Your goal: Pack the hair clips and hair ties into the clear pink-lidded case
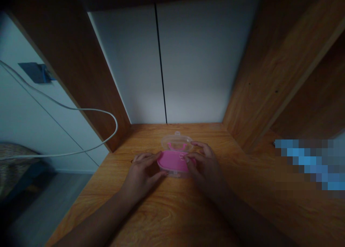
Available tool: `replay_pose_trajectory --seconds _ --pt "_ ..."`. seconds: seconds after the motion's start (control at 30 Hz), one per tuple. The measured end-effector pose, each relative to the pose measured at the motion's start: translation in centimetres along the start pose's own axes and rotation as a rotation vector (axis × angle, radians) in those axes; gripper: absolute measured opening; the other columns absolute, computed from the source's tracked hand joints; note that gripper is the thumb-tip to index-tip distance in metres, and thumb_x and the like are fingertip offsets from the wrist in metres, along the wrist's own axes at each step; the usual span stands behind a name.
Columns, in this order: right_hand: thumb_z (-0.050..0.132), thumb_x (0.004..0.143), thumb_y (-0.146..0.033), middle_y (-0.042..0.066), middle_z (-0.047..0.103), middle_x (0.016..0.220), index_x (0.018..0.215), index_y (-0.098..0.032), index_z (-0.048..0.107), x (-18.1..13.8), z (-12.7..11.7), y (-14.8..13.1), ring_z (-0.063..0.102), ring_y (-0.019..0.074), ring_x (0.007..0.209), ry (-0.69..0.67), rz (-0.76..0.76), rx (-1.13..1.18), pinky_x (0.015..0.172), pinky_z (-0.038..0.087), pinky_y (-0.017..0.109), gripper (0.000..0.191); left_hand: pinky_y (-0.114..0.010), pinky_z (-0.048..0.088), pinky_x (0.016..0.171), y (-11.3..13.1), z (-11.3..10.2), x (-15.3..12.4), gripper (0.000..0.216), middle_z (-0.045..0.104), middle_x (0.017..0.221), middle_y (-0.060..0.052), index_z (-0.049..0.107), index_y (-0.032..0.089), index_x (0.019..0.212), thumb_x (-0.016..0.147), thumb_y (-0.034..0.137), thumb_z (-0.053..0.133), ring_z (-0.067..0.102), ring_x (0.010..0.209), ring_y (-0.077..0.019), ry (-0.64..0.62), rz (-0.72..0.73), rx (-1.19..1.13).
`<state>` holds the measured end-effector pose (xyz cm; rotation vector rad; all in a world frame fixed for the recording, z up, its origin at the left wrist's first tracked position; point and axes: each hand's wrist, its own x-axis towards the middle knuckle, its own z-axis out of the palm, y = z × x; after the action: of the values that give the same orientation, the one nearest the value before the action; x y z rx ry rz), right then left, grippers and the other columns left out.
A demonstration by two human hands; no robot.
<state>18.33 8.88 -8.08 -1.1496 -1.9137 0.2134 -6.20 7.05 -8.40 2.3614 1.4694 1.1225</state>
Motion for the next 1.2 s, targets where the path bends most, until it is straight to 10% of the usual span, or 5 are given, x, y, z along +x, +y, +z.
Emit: replay_pose_trajectory --seconds 0.5,1.2 --pt "0.070 0.076 -0.038 0.010 0.044 0.144 0.075 -0.024 0.074 0.2 0.5 1.0 0.042 0.0347 0.135 -0.013 0.307 0.080 0.112 0.033 0.059 0.015 -0.046 0.047 0.088 0.3 0.1 -0.2 0.052 0.075 0.107 -0.007 0.065 0.020 0.120 0.074 0.039 0.083 0.063 0.095 -0.0259 0.075 0.116 0.010" --pt "0.058 0.091 -0.037 0.008 0.043 0.147 0.082 -0.025 0.069 0.4 -0.3 0.5 0.031 0.0312 0.143 -0.047 0.018 -0.099 0.114 0.028 0.061 0.019 -0.045 0.048 0.085 0.1 0.0 -0.2 0.059 0.075 0.106 -0.008 0.063 0.020 0.124 0.075 0.047 0.080 0.061 0.093 -0.0265 0.102 0.153 0.007"
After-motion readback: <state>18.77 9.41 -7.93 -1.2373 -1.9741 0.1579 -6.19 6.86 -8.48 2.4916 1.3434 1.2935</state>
